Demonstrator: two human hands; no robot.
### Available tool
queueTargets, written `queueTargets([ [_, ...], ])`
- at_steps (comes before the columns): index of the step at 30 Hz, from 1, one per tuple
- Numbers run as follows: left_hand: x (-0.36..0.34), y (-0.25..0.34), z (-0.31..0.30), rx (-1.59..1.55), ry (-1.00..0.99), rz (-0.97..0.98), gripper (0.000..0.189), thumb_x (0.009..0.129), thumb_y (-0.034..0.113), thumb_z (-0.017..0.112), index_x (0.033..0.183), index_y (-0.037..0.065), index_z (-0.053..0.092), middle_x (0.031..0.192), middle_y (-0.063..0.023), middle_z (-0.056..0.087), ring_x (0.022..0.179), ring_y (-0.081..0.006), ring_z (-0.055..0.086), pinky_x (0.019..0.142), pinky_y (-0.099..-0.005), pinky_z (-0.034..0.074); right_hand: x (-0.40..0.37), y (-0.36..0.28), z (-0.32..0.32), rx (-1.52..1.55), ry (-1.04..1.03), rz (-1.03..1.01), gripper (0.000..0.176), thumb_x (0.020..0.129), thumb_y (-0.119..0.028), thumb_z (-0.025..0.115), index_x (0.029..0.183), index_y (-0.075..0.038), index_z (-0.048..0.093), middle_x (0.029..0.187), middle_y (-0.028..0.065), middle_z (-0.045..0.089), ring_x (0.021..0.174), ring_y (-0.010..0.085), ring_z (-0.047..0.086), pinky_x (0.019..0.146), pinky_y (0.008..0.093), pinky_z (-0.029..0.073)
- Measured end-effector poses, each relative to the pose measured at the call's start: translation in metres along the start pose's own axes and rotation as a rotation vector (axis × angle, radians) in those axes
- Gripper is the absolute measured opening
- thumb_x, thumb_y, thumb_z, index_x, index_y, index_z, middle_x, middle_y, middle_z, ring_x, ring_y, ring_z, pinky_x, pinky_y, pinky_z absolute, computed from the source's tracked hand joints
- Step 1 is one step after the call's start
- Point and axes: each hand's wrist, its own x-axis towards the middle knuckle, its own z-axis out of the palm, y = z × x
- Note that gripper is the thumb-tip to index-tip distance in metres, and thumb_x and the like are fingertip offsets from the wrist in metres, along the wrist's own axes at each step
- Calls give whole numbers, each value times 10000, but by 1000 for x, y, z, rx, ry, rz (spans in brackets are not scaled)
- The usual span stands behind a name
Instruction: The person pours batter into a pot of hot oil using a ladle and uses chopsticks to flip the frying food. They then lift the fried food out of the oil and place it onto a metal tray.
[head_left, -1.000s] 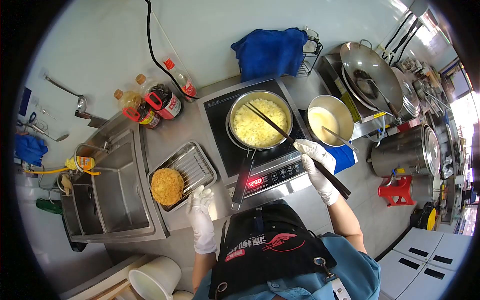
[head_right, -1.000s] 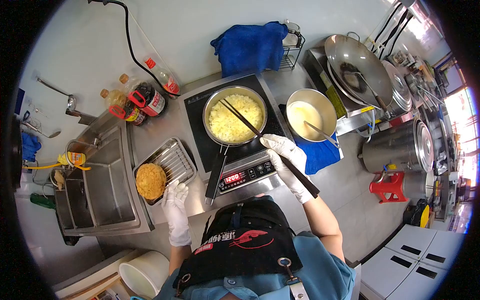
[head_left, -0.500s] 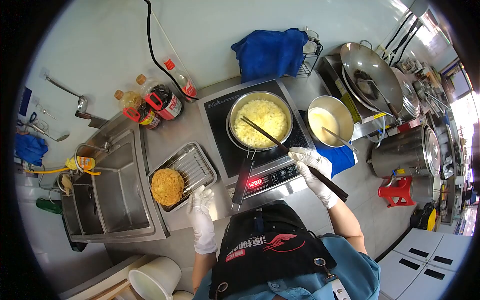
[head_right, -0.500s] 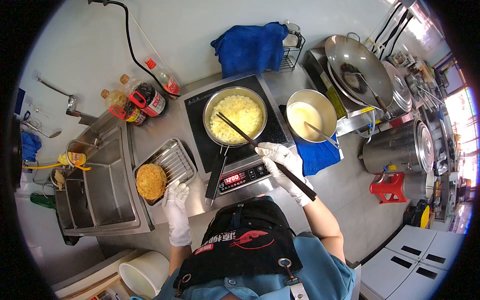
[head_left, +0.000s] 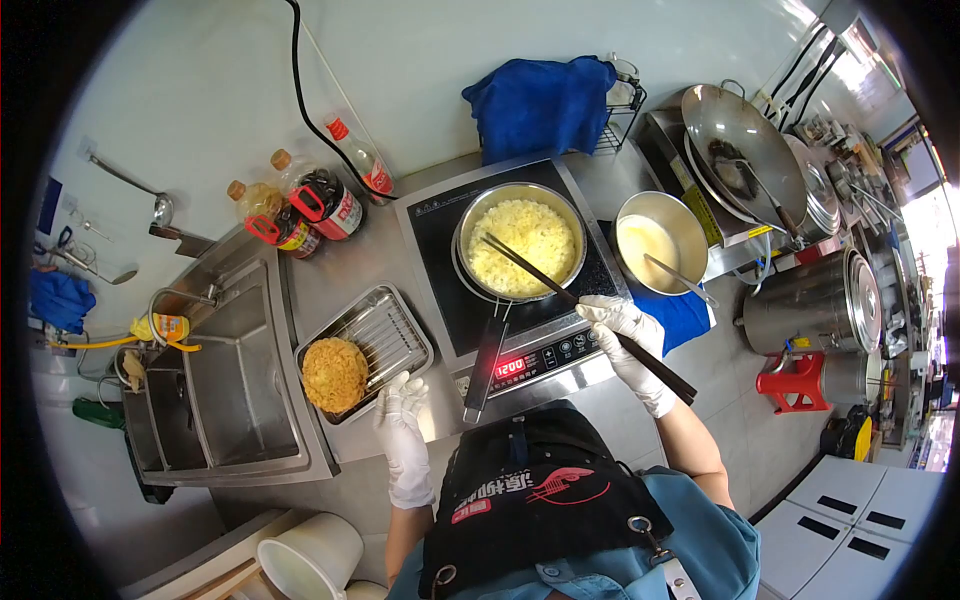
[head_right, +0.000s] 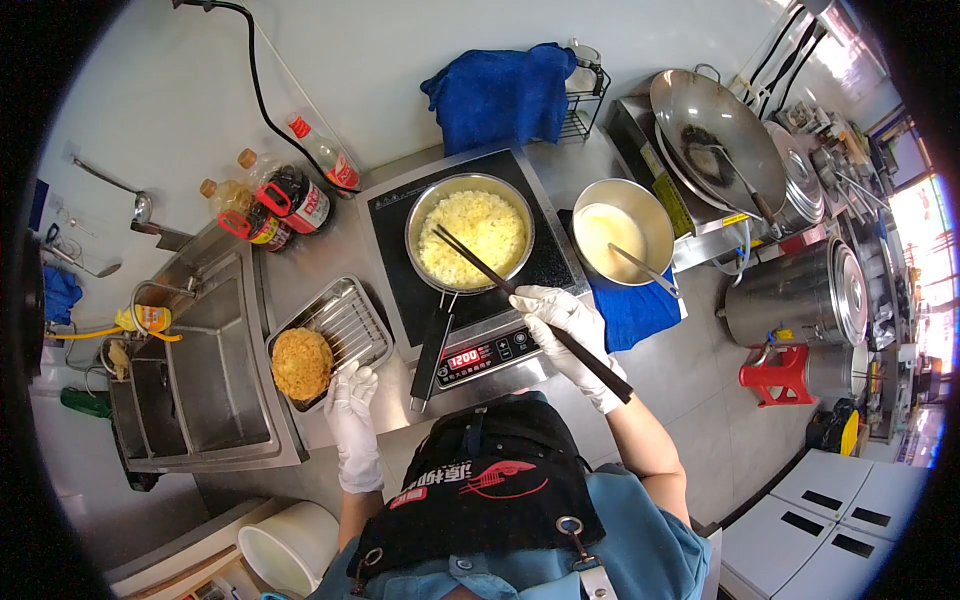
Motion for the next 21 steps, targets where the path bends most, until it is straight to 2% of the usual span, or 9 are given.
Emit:
queueTargets([
  [21,0,-1,-1,12,-3,-4,313,939,195,449,1124,-45,527,932,-142,620,869,-215,605,832,-320,470,1,-5,-2,-1,-3,19,179,799,-31,629,974,-19,665,972,132,652,890,239,630,795,293,499],
])
